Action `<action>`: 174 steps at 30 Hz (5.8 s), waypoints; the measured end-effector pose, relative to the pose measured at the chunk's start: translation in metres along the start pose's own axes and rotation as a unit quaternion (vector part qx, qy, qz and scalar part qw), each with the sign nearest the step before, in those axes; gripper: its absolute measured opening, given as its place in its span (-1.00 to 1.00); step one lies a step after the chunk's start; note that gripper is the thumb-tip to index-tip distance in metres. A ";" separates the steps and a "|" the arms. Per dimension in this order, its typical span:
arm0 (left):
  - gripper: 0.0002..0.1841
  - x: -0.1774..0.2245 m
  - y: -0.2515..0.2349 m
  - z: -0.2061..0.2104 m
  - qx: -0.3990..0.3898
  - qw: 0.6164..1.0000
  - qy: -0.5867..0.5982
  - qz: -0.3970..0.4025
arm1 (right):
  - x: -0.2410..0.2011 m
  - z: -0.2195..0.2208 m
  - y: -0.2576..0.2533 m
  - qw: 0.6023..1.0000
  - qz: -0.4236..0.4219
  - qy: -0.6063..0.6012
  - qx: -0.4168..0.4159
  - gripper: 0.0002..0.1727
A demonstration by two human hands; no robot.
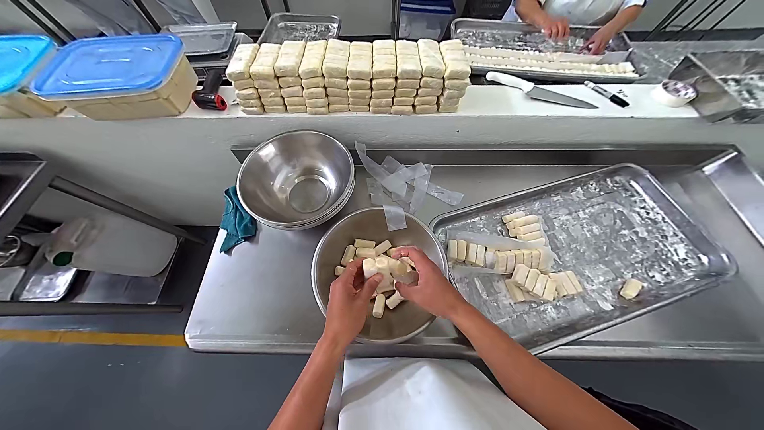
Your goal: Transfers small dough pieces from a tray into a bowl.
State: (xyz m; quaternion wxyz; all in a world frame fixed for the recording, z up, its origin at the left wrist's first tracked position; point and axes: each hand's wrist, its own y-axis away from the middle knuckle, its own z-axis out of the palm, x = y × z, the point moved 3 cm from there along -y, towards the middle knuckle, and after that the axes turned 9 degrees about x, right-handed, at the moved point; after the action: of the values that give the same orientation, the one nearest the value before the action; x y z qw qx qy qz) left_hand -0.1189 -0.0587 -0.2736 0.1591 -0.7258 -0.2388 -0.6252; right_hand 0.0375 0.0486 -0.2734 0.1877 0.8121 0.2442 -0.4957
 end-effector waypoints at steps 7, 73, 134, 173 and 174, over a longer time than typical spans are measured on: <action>-0.66 -0.015 0.004 0.012 -0.012 0.999 0.022 -0.029 | -0.002 0.015 0.001 0.998 0.006 -0.039 -0.051 -0.53; -0.48 0.010 -0.023 -0.008 0.011 0.887 -0.455 0.077 | 0.013 -0.003 0.008 0.993 0.054 0.100 -0.028 -0.35; -0.62 0.003 -0.013 -0.003 -0.013 0.987 0.115 -0.113 | -0.037 -0.154 -0.087 0.703 0.058 -0.649 0.285 -0.19; -0.65 0.032 -0.024 0.024 -0.030 0.998 0.050 -0.029 | -0.018 -0.009 -0.016 0.989 0.011 -0.144 0.045 -0.57; -0.68 0.033 -0.025 0.024 -0.024 0.999 0.031 -0.013 | -0.017 -0.010 -0.016 0.989 0.002 -0.135 0.060 -0.59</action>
State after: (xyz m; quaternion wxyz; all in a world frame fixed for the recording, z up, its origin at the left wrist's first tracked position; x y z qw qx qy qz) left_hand -0.1089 -0.0202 -0.2470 0.1405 -0.7065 -0.2281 -0.6550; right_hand 0.0284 0.0633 -0.2547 0.1712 0.7482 0.1849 -0.6138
